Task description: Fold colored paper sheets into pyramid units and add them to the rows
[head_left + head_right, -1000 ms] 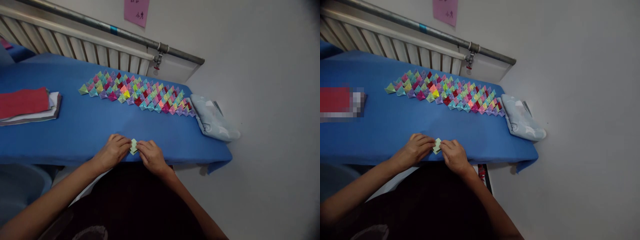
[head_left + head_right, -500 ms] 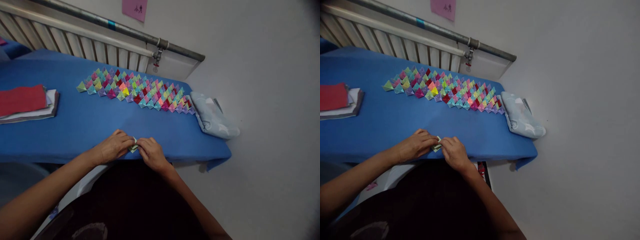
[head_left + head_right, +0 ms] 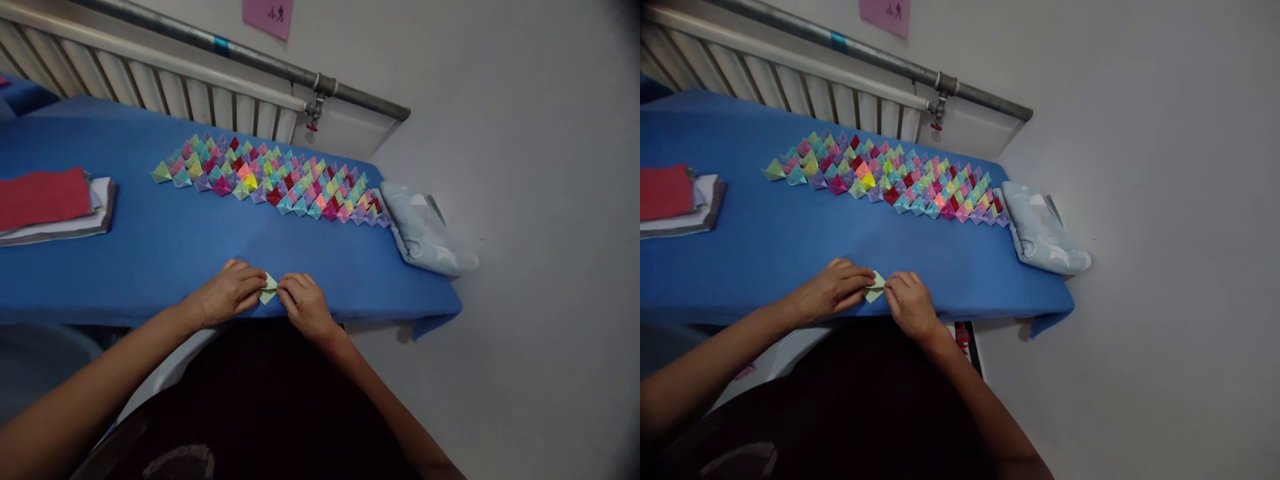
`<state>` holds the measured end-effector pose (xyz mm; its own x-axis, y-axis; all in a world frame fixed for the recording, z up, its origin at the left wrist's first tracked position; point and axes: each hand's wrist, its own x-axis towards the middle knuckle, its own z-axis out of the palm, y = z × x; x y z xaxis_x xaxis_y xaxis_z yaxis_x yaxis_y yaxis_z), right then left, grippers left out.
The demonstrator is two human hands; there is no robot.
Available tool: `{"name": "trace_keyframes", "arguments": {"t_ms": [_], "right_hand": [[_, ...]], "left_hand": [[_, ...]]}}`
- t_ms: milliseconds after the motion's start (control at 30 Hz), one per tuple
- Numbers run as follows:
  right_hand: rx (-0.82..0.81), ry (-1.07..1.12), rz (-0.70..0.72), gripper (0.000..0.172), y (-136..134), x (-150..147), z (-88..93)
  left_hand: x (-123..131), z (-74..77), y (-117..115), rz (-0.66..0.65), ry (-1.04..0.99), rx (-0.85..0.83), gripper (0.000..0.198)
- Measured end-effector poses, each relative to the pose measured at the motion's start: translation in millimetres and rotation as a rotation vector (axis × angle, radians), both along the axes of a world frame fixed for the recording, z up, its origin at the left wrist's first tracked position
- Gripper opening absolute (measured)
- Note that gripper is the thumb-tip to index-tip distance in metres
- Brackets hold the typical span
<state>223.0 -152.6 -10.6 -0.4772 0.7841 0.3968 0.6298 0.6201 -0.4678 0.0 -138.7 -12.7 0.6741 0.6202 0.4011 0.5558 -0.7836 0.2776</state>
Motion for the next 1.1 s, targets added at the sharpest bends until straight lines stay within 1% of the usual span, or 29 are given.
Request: {"name": "trace_keyframes", "arguments": {"t_ms": [100, 233, 433, 567, 767, 867, 1100], "right_hand": [[-0.030, -0.016, -0.007, 0.019, 0.5, -1.7, 2.0], [-0.092, -0.069, -0.061, 0.018, 1.4, -6.5, 9.1], [-0.163, -0.108, -0.132, 0.014, 5.5, -13.3, 19.2], [-0.184, -0.161, -0.164, 0.014, 7.6, -16.4, 23.0], [-0.174, -0.232, -0.218, 0.016, 8.3, -22.5, 25.9], [-0.163, -0.230, -0.241, 0.015, 8.4, -24.3, 25.1], [-0.156, -0.231, -0.234, 0.013, 7.8, -24.7, 23.3]], "left_hand": [[0.7, 2.3, -0.5, 0.058, -0.045, -0.051, 0.027], [5.3, 5.9, -3.2, 0.154, -0.071, -0.104, 0.030], [16.6, 5.2, -5.4, 0.335, -0.071, -0.106, 0.034], [23.3, 4.4, -5.1, 0.415, -0.049, -0.127, 0.031], [29.0, 8.6, -3.9, 0.528, -0.023, -0.211, 0.022], [28.7, 8.0, -2.3, 0.533, -0.050, -0.220, 0.023], [28.6, 3.3, -1.7, 0.547, -0.061, -0.155, 0.031]]}}
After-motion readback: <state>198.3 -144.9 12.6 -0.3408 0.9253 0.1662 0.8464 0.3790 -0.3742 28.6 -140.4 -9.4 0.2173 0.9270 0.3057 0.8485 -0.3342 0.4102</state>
